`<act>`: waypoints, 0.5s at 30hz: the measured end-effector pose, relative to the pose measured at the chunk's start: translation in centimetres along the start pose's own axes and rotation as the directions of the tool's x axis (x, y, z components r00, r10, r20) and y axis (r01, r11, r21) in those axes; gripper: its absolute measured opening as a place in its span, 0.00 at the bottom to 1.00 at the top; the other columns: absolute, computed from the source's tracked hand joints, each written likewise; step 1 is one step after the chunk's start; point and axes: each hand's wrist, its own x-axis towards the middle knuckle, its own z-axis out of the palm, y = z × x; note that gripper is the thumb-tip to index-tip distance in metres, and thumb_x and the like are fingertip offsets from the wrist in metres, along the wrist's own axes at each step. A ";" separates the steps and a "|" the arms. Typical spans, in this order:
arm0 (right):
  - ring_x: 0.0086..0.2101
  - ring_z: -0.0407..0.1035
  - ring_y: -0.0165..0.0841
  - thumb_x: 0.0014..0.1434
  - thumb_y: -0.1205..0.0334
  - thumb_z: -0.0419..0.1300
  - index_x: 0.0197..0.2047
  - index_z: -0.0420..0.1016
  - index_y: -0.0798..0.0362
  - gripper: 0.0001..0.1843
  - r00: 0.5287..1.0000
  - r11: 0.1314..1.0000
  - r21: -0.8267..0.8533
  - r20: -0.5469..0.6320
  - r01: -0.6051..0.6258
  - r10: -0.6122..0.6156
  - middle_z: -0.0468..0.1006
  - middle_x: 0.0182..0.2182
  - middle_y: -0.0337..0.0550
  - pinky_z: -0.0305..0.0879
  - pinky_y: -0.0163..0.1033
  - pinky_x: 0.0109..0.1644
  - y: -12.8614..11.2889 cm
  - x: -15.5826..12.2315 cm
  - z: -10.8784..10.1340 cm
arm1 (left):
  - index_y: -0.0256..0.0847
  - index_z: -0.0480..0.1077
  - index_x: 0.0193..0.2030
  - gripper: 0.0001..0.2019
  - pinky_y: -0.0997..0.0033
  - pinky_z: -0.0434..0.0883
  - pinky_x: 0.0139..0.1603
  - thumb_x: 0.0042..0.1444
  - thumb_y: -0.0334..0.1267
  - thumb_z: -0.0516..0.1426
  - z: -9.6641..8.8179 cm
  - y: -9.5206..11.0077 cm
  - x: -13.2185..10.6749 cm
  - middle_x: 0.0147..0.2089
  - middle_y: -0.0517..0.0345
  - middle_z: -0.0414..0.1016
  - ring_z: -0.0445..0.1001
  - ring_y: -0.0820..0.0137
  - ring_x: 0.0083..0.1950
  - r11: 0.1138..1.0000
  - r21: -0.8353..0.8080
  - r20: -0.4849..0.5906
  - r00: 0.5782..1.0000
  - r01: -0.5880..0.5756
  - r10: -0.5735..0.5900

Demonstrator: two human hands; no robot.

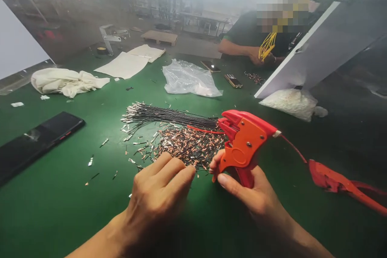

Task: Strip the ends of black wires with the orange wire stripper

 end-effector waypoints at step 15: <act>0.32 0.65 0.33 0.58 0.68 0.56 0.38 0.67 0.52 0.04 0.996 0.994 -0.111 0.086 0.008 0.002 0.69 0.31 0.40 0.65 0.37 0.34 -1.4 -0.4 0.8 | 0.28 0.70 0.43 0.07 0.71 0.62 0.27 0.59 0.24 0.54 0.4 1.1 0.0 0.27 0.54 0.68 0.61 0.70 0.29 0.983 0.009 0.133 0.975 -0.182 0.179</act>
